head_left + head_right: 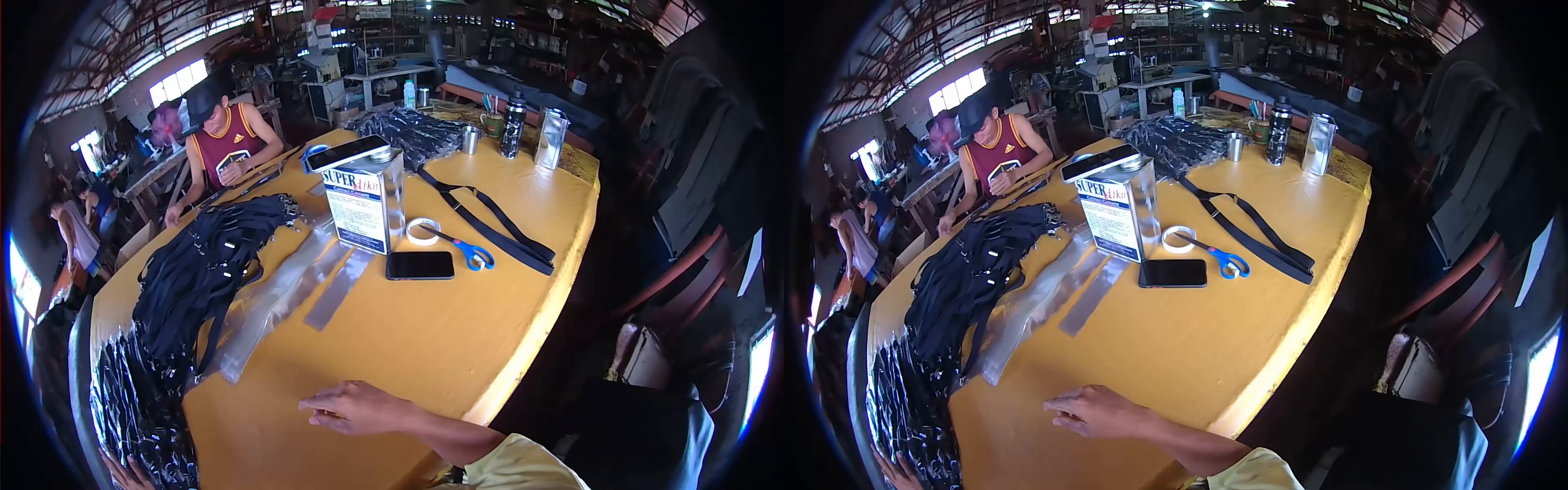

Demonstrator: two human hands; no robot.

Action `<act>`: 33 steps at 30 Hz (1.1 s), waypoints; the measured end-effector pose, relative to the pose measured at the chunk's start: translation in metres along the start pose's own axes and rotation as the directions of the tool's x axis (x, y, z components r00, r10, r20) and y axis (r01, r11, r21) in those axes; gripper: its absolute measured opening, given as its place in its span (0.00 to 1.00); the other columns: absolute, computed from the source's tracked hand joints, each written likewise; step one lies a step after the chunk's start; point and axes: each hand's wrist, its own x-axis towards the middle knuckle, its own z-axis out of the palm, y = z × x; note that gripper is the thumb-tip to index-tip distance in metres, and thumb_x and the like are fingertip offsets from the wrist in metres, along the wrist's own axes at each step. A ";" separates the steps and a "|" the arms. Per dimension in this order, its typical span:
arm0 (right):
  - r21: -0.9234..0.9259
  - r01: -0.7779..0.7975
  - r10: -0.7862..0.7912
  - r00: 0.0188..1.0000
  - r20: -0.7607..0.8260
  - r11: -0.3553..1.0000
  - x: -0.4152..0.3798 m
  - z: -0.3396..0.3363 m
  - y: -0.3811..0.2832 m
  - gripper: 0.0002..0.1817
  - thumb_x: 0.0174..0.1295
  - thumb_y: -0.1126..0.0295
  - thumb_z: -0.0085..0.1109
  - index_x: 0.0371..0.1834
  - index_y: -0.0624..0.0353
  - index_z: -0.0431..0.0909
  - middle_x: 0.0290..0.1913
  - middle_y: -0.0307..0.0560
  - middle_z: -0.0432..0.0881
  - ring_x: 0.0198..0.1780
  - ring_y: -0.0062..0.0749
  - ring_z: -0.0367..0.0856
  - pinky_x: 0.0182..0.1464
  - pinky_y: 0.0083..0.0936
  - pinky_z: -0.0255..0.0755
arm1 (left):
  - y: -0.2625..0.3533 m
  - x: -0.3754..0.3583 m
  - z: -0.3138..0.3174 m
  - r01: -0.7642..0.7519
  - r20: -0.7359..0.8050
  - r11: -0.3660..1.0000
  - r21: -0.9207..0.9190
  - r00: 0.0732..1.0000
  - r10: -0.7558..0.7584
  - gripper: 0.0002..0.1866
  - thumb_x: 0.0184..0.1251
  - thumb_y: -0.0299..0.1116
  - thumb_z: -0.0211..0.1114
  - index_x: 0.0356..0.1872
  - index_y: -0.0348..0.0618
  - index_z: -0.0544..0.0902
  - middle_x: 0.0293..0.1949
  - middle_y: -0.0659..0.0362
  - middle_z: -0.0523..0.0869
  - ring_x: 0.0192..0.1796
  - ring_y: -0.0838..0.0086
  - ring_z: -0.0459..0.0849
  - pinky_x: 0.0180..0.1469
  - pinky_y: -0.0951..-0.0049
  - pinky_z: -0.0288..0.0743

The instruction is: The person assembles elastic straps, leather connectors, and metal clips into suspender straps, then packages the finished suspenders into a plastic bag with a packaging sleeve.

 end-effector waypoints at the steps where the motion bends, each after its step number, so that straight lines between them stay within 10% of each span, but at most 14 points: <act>1: -0.004 -0.007 0.007 1.000 -0.002 1.000 0.000 0.000 0.000 0.17 0.70 0.64 0.62 0.57 0.61 0.82 0.46 0.53 0.89 0.40 0.49 0.89 0.46 0.41 0.82 | 0.017 -0.003 -0.011 -0.087 -0.070 0.982 -0.168 0.995 0.076 0.39 0.79 0.62 0.47 0.79 0.46 0.63 0.79 0.46 0.62 0.76 0.40 0.64 0.72 0.35 0.60; 6: -0.127 -0.034 0.016 0.991 -0.135 0.991 -0.011 -0.040 -0.008 0.13 0.66 0.65 0.65 0.52 0.55 0.85 0.45 0.49 0.90 0.40 0.48 0.88 0.45 0.39 0.82 | 0.110 -0.031 -0.081 -0.178 -0.111 0.856 -0.486 0.984 0.142 0.35 0.78 0.55 0.56 0.73 0.37 0.70 0.74 0.40 0.69 0.76 0.42 0.65 0.77 0.42 0.53; 9: -0.416 -0.308 0.044 0.844 -0.534 0.856 -0.034 -0.136 0.013 0.10 0.64 0.63 0.68 0.46 0.53 0.87 0.45 0.44 0.91 0.41 0.41 0.90 0.47 0.34 0.83 | 0.117 -0.043 -0.098 -0.267 -0.082 0.840 -0.473 0.962 0.259 0.28 0.78 0.49 0.58 0.67 0.37 0.77 0.70 0.42 0.74 0.73 0.45 0.69 0.77 0.42 0.53; 12: -0.508 -0.821 0.256 0.566 -0.783 0.261 -0.063 -0.252 0.066 0.17 0.60 0.66 0.70 0.52 0.54 0.85 0.44 0.51 0.90 0.44 0.49 0.89 0.50 0.38 0.81 | 0.120 -0.052 -0.095 -0.364 -0.187 0.818 -0.446 0.931 0.313 0.22 0.76 0.43 0.61 0.60 0.38 0.82 0.63 0.45 0.82 0.68 0.49 0.76 0.76 0.43 0.55; 15: -0.339 -0.930 0.556 0.208 -0.804 -0.143 -0.111 -0.327 0.154 0.39 0.47 0.53 0.77 0.65 0.48 0.76 0.68 0.57 0.75 0.72 0.56 0.69 0.72 0.52 0.63 | 0.134 -0.051 -0.106 -0.366 -0.192 0.706 -0.606 0.929 0.317 0.20 0.76 0.41 0.61 0.58 0.38 0.83 0.60 0.46 0.84 0.66 0.49 0.78 0.75 0.43 0.57; 22: -0.380 -0.883 0.675 0.460 -0.578 0.276 -0.142 -0.369 0.168 0.25 0.45 0.64 0.78 0.49 0.55 0.86 0.46 0.55 0.88 0.51 0.49 0.86 0.53 0.37 0.79 | 0.192 -0.032 -0.162 -0.520 -0.292 0.511 -0.684 0.838 0.462 0.16 0.75 0.31 0.63 0.57 0.33 0.83 0.52 0.46 0.88 0.58 0.53 0.85 0.65 0.50 0.72; 25: -0.068 -0.704 0.538 0.598 -0.594 0.707 -0.119 -0.359 0.130 0.18 0.54 0.68 0.76 0.46 0.61 0.84 0.43 0.48 0.88 0.42 0.34 0.86 0.47 0.29 0.79 | 0.203 -0.038 -0.169 -0.302 -0.025 0.540 -0.785 0.887 0.461 0.17 0.73 0.36 0.61 0.55 0.36 0.83 0.60 0.43 0.82 0.65 0.54 0.78 0.76 0.55 0.59; 27: 0.329 -0.459 0.560 0.590 -0.582 0.825 -0.091 -0.323 0.069 0.12 0.63 0.72 0.72 0.47 0.65 0.83 0.41 0.42 0.86 0.39 0.21 0.84 0.44 0.19 0.77 | 0.221 -0.029 -0.183 -0.135 0.054 0.257 -0.957 0.787 0.614 0.15 0.73 0.35 0.65 0.54 0.37 0.86 0.57 0.46 0.86 0.60 0.56 0.84 0.63 0.58 0.74; 29: 0.321 -0.280 0.426 0.614 -0.664 0.905 -0.069 -0.272 0.036 0.14 0.62 0.73 0.73 0.48 0.65 0.82 0.40 0.40 0.86 0.39 0.19 0.83 0.44 0.17 0.76 | 0.256 -0.028 -0.198 -0.086 -0.004 0.095 -0.992 0.759 0.651 0.07 0.66 0.25 0.68 0.42 0.35 0.87 0.43 0.50 0.90 0.46 0.60 0.90 0.49 0.63 0.81; 33: 0.246 -0.284 0.375 0.681 -0.629 0.927 -0.054 -0.131 -0.042 0.15 0.58 0.71 0.78 0.46 0.61 0.83 0.38 0.37 0.85 0.37 0.19 0.82 0.41 0.20 0.78 | 0.307 -0.044 -0.195 0.307 0.063 -0.104 -0.946 0.488 0.871 0.17 0.74 0.34 0.64 0.56 0.33 0.82 0.49 0.48 0.89 0.51 0.61 0.89 0.55 0.62 0.80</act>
